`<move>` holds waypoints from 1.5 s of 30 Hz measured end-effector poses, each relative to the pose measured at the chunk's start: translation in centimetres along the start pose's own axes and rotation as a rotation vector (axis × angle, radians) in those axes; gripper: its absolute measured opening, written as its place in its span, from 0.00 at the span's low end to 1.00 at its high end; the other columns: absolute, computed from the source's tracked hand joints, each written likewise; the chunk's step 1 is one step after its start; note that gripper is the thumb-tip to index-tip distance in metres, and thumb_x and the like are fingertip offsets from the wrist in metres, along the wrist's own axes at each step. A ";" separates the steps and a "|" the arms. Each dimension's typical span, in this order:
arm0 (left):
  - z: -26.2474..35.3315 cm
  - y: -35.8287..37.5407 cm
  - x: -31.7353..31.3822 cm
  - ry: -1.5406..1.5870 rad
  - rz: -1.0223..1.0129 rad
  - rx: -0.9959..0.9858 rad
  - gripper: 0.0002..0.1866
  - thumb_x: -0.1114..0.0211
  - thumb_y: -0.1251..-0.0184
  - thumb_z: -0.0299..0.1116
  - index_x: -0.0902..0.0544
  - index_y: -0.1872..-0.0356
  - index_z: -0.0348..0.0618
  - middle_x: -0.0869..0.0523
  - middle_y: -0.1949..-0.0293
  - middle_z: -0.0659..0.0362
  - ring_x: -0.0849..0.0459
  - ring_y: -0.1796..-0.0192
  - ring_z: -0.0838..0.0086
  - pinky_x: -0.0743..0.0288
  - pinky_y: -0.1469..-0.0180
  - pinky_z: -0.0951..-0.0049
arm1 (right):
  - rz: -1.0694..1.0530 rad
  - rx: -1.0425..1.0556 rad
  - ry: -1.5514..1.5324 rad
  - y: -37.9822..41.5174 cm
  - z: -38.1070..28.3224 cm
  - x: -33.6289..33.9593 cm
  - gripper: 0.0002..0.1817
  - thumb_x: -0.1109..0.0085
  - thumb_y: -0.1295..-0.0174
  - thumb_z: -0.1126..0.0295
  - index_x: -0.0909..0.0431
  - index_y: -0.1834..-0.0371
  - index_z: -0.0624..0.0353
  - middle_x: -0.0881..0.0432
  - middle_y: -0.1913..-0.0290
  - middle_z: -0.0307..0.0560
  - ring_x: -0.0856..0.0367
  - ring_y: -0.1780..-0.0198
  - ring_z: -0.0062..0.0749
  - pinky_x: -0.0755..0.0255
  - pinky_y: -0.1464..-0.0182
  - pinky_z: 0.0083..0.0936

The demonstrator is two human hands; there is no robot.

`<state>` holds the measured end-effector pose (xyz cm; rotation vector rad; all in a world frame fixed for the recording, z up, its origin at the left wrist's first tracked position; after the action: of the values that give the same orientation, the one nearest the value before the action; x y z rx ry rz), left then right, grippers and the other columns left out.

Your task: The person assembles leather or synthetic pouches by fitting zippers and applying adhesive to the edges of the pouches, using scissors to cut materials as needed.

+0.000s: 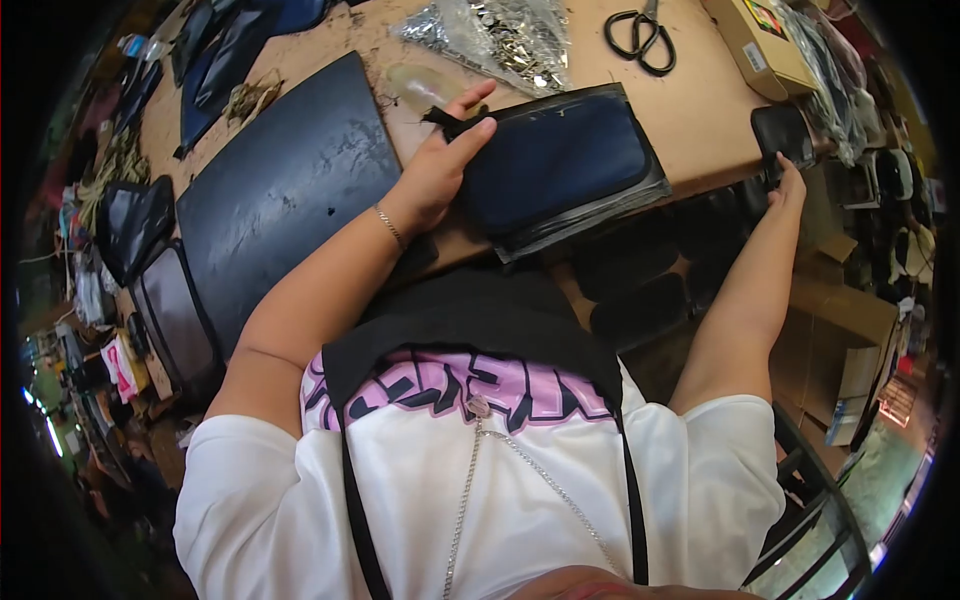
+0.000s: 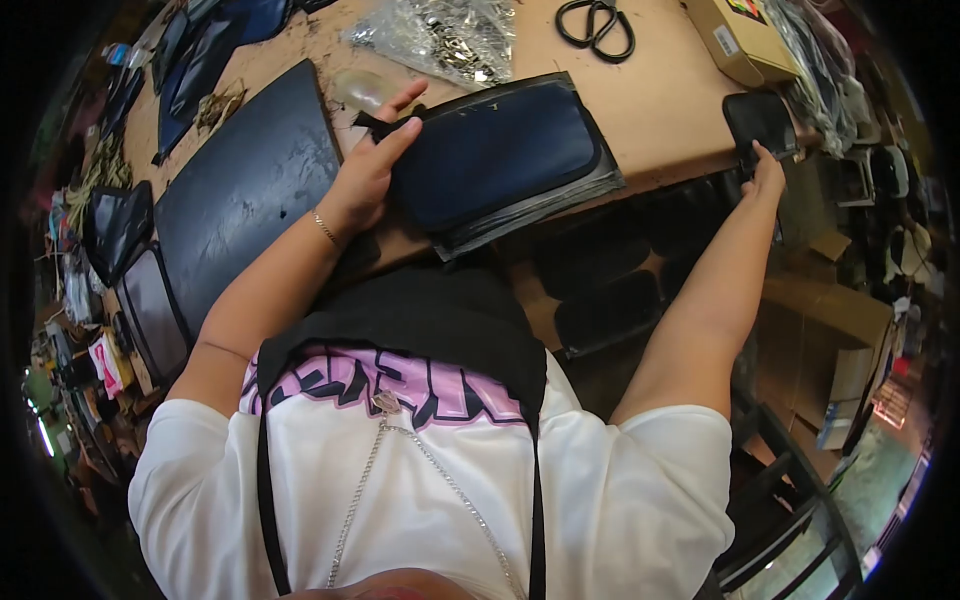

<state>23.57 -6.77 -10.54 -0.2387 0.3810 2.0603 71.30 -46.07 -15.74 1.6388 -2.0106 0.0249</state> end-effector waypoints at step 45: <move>2.1 5.3 2.2 0.036 -0.134 0.267 0.48 0.31 0.34 0.26 0.53 0.21 0.53 0.23 0.39 0.45 0.21 0.40 0.66 0.25 0.38 0.65 | -1.263 0.593 0.025 33.4 -12.0 -9.2 0.30 0.32 0.41 0.75 0.30 0.34 0.63 0.20 0.42 0.44 0.22 0.43 0.27 0.29 0.38 0.25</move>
<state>17.80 -6.67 -8.36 -0.1351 0.6394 1.8520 46.60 -25.01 1.25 2.9562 -0.6455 0.1834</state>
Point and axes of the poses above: each hand's wrist, its own y-axis away from the middle knuckle, its own x-axis out of the back of the hand, z = x × y, the point moved 7 cm from there along -y, towards the middle knuckle
